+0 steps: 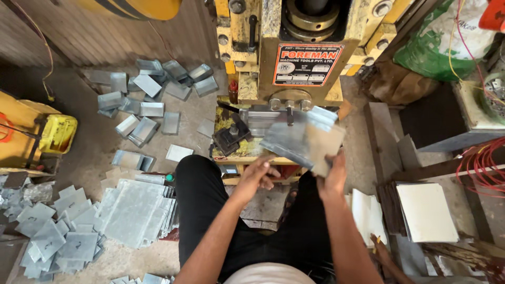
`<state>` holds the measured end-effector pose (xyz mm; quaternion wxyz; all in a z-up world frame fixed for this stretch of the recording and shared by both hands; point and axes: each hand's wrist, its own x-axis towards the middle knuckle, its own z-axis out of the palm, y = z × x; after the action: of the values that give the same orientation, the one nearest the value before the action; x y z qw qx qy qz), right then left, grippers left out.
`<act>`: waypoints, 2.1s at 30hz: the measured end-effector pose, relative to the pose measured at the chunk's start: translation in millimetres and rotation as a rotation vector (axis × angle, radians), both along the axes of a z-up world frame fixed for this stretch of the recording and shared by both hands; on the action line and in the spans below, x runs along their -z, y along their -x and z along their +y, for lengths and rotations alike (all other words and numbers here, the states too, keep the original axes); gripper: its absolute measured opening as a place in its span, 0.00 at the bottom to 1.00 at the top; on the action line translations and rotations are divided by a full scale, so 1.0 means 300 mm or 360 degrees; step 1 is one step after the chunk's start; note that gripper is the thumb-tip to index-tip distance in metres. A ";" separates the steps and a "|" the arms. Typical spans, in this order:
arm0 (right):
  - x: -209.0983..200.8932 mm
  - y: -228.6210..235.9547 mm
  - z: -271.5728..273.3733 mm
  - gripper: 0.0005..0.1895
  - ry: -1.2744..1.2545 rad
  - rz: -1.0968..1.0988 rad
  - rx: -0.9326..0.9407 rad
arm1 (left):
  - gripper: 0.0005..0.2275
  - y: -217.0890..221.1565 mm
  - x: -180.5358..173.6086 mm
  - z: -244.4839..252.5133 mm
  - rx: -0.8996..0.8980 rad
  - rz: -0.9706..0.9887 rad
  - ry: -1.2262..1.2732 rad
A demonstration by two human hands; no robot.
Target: The person sits on the floor in a workshop and repeatedly places rectangular metal sheets into a hydraulic press machine. They align the sheets under the press, operate the machine to bend the metal, and then remove the finished pieces to place them in a growing pile on the floor.
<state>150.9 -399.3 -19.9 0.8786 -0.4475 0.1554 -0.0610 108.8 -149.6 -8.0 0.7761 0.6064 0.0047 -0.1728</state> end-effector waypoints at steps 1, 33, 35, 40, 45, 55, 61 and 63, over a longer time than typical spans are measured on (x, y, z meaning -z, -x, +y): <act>-0.041 0.052 0.039 0.21 -0.0059 -0.0028 -0.0039 | 0.25 0.001 -0.004 -0.001 -0.0007 0.0015 0.0024; 0.183 0.108 0.229 0.19 0.0244 0.0238 -0.0436 | 0.19 0.042 0.082 0.012 0.0288 0.0084 -0.0427; 0.176 0.117 0.202 0.20 0.0177 0.0196 -0.0448 | 0.20 -0.001 0.046 -0.031 0.0120 -0.0038 -0.0490; 0.160 0.108 0.158 0.26 0.0070 0.0087 -0.0452 | 0.22 -0.164 -0.006 -0.190 -0.0128 0.0144 0.0028; 0.126 0.093 0.085 0.35 -0.0215 0.0168 -0.0580 | 0.18 -0.203 0.023 -0.288 -0.0155 0.0716 0.0831; -0.139 0.033 -0.010 0.43 -0.0309 -0.0102 -0.0681 | 0.21 -0.086 -0.088 0.035 -0.0160 0.0652 0.0112; -0.020 0.036 0.073 0.45 0.0065 -0.0131 -0.0521 | 0.39 -0.053 -0.134 0.080 -0.0245 0.0247 0.0702; -0.015 0.051 0.148 0.45 0.0170 -0.0111 -0.0376 | 0.37 -0.030 -0.070 0.049 -0.0315 0.0105 0.0401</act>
<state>135.5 -354.8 -15.4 0.8594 -0.5064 0.0675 0.0194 118.0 -134.8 12.9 0.8587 0.4948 0.0681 -0.1145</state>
